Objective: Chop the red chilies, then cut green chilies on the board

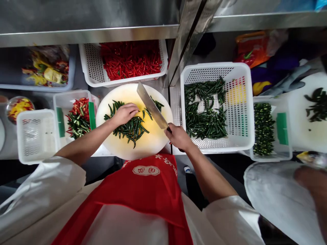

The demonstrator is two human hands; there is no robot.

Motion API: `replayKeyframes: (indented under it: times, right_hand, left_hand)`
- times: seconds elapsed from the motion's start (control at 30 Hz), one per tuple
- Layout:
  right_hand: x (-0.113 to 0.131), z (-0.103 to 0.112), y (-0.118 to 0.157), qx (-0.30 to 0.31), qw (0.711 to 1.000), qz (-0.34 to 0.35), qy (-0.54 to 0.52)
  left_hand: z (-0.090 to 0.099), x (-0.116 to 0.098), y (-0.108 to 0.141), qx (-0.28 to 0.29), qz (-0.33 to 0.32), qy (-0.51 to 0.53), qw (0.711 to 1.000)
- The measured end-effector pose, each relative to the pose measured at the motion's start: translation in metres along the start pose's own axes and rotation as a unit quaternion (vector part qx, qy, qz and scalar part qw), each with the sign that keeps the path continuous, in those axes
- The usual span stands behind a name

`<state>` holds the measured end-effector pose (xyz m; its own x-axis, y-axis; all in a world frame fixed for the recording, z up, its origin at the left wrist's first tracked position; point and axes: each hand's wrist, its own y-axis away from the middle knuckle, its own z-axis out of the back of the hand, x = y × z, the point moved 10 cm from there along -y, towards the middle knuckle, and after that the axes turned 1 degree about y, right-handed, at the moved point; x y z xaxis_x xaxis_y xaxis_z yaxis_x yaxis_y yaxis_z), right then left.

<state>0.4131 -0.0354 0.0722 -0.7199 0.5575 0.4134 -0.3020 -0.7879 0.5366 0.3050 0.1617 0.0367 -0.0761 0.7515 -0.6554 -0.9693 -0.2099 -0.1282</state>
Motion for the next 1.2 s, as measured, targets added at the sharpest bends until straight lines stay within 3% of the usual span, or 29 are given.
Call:
replayKeyframes:
  times: [0.17,0.33,0.4,0.57,0.67,0.77,0.97,1.2]
  right_hand:
    - [0.001,-0.012,0.038,0.045,0.999,0.027,0.001]
    - [0.003,-0.028,0.042,0.04,0.999,0.031,0.007]
    - [0.0,-0.028,0.042,0.021,1.0,0.017,0.001]
    - [-0.001,-0.021,0.046,-0.015,1.0,0.008,-0.015]
    - [0.001,-0.019,0.048,-0.019,1.0,0.001,-0.016]
    - [0.007,-0.021,0.047,-0.012,1.0,0.001,-0.009]
    - [0.022,-0.023,0.043,0.011,1.0,0.006,-0.013]
    - [0.018,-0.016,0.048,0.074,0.996,-0.007,-0.046]
  left_hand:
    - [-0.013,0.005,0.02,0.149,-0.007,-0.069,0.986]
    - [-0.027,0.011,0.019,0.2,0.026,-0.122,0.972]
    - [-0.025,0.007,0.011,0.191,0.038,-0.12,0.973]
    - [-0.005,-0.019,-0.014,0.085,0.007,-0.096,0.992]
    - [-0.016,-0.031,-0.014,0.104,-0.06,-0.108,0.987]
    - [-0.025,-0.029,-0.006,0.109,-0.097,-0.1,0.984]
    - [-0.025,-0.021,0.007,0.053,-0.117,-0.063,0.99]
    - [-0.026,-0.017,0.012,0.014,-0.113,-0.049,0.992]
